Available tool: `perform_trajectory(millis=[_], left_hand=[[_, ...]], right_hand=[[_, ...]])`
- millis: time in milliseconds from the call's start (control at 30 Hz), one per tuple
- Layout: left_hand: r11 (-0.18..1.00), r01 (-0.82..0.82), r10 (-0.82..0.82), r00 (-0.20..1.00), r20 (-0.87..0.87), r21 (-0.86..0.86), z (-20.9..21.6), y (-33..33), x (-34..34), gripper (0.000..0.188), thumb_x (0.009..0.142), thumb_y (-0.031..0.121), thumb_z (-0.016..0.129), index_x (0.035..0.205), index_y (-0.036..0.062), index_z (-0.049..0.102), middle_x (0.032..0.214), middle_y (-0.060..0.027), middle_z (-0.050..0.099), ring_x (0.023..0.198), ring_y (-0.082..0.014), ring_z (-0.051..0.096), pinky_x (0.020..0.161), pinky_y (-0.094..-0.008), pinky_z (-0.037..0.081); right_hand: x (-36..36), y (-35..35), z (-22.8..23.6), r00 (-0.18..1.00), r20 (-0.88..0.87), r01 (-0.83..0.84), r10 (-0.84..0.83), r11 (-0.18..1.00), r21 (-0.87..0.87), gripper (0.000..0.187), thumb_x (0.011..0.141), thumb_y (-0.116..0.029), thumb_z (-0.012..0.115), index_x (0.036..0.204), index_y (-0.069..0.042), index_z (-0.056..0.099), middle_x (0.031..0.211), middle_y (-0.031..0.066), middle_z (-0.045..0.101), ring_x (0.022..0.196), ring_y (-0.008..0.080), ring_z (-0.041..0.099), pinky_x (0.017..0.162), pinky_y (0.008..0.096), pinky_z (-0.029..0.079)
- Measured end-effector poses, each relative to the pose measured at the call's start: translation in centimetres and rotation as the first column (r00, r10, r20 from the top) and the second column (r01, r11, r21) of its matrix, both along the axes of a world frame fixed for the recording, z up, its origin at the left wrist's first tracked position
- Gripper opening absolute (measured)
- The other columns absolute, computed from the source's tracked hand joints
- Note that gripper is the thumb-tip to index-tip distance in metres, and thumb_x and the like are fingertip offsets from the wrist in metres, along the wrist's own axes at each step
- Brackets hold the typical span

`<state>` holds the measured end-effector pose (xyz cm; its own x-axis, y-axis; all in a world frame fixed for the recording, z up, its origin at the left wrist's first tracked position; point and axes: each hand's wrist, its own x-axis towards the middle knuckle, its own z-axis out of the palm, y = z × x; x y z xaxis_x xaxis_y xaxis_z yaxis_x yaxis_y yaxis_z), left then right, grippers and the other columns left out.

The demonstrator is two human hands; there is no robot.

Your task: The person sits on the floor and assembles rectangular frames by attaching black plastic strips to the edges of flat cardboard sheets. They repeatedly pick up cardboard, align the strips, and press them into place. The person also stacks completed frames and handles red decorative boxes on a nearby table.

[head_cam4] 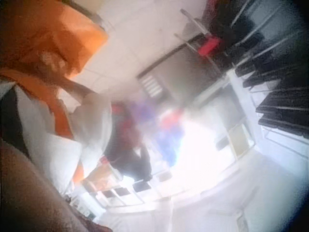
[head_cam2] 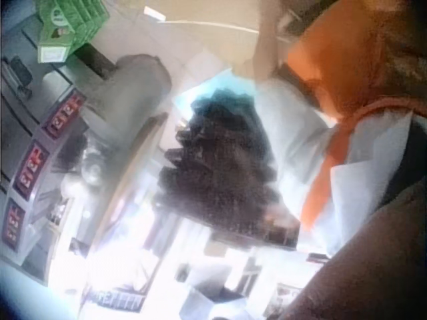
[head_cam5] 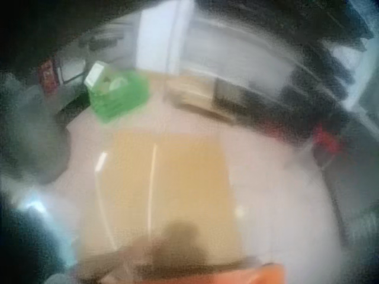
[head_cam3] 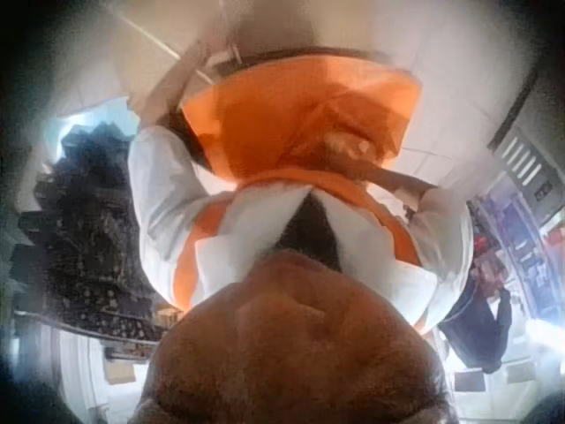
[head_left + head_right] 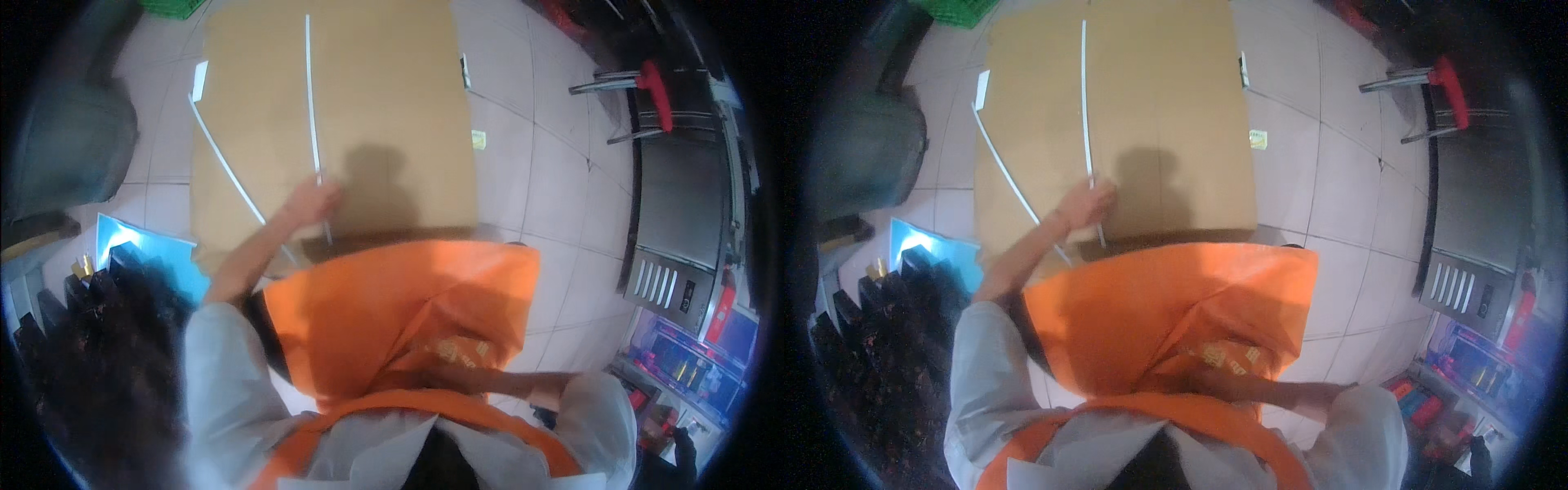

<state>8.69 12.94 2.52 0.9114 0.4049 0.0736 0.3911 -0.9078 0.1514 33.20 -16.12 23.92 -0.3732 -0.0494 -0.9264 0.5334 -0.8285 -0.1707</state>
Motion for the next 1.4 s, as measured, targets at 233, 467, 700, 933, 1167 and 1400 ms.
perform_trajectory(millis=[233,467,700,933,1167,1400], left_hand=[[0.779,-0.596,0.483,0.768,-0.421,-0.196,-3.6,0.1,-14.4,0.021,0.078,0.019,0.046,0.091,0.008,0.057,0.076,-0.0148,0.057,0.076,-0.0301,0.057,0.069,-0.041,0.046],[0.437,-0.888,0.512,0.376,-0.773,-0.142,-1.2,-11.1,-26.9,0.053,0.082,0.04,0.045,0.123,0.0064,0.041,0.11,-0.0182,0.054,0.104,-0.0329,0.052,0.085,-0.0434,0.042],[-0.184,-0.754,0.498,0.481,-0.722,-0.63,-7.0,-35.5,-14.7,0.043,0.082,0.029,0.046,0.118,0.0038,0.045,0.116,-0.018,0.051,0.108,-0.0331,0.047,0.091,-0.0425,0.038],[0.097,-0.715,0.995,0.092,0.044,-0.692,-5.7,-23.2,-14.6,0.04,0.08,0.021,0.048,0.117,0.0048,0.046,0.117,-0.0177,0.049,0.11,-0.0332,0.046,0.092,-0.042,0.036],[0.22,-0.972,0.923,0.178,-0.341,0.088,-4.3,-10.0,-23.7,0.027,0.077,0.024,0.054,0.1,0.0084,0.055,0.098,-0.0119,0.059,0.098,-0.0287,0.053,0.09,-0.0551,0.03],[0.176,-0.687,0.765,0.546,-0.341,-0.705,-1.2,-8.8,-31.5,0.013,0.078,0.012,0.051,0.083,0.001,0.055,0.069,-0.0109,0.058,0.066,-0.0221,0.054,0.061,-0.0327,0.043]], right_hand=[[0.4,-3.8,-3.3,0.984,0.098,0.094,-0.149,0.901,0.423,0.039,0.09,-0.025,0.034,0.12,-0.002,0.043,0.122,0.015,0.045,0.112,0.0266,0.042,0.099,0.034,0.029],[0.9,-3.8,-2.9,0.952,-0.006,0.276,-0.306,0.853,0.444,0.034,0.088,-0.014,0.04,0.117,0.001,0.044,0.119,0.0175,0.049,0.108,0.0257,0.047,0.095,0.0353,0.035],[-0.9,1.6,2.7,0.85,0.098,0.507,-0.518,0.854,0.117,0.033,0.085,-0.011,0.042,0.115,0.003,0.045,0.116,0.0171,0.052,0.104,0.0251,0.051,0.091,0.0354,0.039],[-0.7,1.0,0.9,0.747,0.042,0.664,-0.664,0.739,-0.114,0.034,0.084,-0.011,0.042,0.114,0.003,0.046,0.114,0.0163,0.053,0.102,0.0251,0.052,0.089,0.0351,0.04],[2.6,-0.1,0.4,0.982,0.043,-0.18,0.182,0.859,0.479,0.036,0.089,-0.021,0.042,0.115,0.004,0.046,0.111,0.0135,0.055,0.099,0.0258,0.053,0.089,0.0336,0.04],[-2.6,1.8,2.4,0.962,-0.032,0.269,-0.272,0.914,0.303,0.034,0.091,-0.029,0.038,0.113,-0.004,0.046,0.112,0.0097,0.047,0.105,0.0194,0.044,0.094,0.0309,0.033]])
